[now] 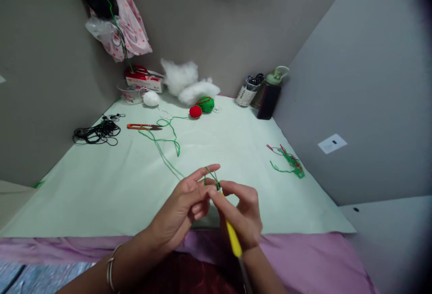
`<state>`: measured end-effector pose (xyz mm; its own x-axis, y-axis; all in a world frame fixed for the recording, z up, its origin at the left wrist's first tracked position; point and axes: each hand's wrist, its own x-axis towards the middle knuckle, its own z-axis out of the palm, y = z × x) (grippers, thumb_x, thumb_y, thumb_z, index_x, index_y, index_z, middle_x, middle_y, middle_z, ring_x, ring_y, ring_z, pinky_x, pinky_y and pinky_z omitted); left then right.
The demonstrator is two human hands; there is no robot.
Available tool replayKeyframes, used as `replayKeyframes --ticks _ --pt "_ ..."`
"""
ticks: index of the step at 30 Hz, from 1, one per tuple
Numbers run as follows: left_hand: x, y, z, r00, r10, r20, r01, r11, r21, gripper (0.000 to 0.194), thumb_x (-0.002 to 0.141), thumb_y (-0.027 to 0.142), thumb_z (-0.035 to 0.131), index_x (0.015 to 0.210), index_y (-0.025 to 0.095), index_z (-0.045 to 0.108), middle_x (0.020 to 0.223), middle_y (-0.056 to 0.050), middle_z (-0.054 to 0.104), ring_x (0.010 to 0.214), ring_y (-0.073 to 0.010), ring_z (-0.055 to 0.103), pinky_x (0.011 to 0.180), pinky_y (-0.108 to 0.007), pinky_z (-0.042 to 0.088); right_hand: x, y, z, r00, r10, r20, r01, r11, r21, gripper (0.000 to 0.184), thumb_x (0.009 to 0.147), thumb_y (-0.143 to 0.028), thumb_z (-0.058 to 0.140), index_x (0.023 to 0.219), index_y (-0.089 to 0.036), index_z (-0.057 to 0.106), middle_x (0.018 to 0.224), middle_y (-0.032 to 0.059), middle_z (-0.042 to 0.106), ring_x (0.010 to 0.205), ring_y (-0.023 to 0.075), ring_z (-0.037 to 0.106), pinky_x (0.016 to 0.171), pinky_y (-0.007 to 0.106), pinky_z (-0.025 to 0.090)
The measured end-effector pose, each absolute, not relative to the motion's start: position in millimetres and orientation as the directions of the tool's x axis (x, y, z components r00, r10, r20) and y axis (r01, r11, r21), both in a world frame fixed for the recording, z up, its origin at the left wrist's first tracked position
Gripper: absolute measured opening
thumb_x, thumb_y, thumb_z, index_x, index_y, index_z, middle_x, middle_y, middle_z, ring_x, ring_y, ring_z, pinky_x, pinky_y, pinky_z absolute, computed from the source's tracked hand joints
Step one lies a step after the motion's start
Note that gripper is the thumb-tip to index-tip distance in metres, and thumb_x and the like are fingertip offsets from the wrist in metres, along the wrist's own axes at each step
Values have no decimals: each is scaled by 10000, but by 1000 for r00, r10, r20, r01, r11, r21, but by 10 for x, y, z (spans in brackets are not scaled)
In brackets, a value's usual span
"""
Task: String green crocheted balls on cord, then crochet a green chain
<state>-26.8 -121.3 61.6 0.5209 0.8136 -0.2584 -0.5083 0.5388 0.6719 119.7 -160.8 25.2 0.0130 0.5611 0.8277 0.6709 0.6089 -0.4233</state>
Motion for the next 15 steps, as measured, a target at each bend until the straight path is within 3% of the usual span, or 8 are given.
replayKeyframes --ticks 4,7,12,15 --pt "-299 -1188 640 490 840 -232 -551 505 664 483 834 213 825 1292 181 677 836 47 541 481 28 258 446 -138 244 1215 -1561 326 216 652 727 349 644 -681 328 986 -86 554 1157 -282 754 985 52 725 849 185 663 710 346 561" --pt "-292 -1213 638 444 877 -181 -542 424 725 440 844 220 819 1265 207 689 885 37 555 495 25 304 453 -141 264 1218 -1527 395 266 742 615 118 608 -785 273 1005 -106 548 1057 -271 759 929 29 705 768 153 626 649 305 521" --pt "-260 -1253 610 433 893 -120 -485 343 804 389 867 294 810 1238 230 710 861 31 533 553 -12 376 480 -156 314 1185 -1514 402 190 798 572 97 564 -820 232 997 -126 591 1037 -255 779 1024 52 737 921 171 660 723 301 541" --pt "-266 -1240 586 417 901 -120 -450 319 834 391 874 323 805 1246 245 713 888 25 539 566 -16 398 513 -171 347 1177 -1516 383 209 801 561 71 559 -826 254 1004 -115 574 1050 -265 773 1015 37 740 851 147 653 718 293 546"
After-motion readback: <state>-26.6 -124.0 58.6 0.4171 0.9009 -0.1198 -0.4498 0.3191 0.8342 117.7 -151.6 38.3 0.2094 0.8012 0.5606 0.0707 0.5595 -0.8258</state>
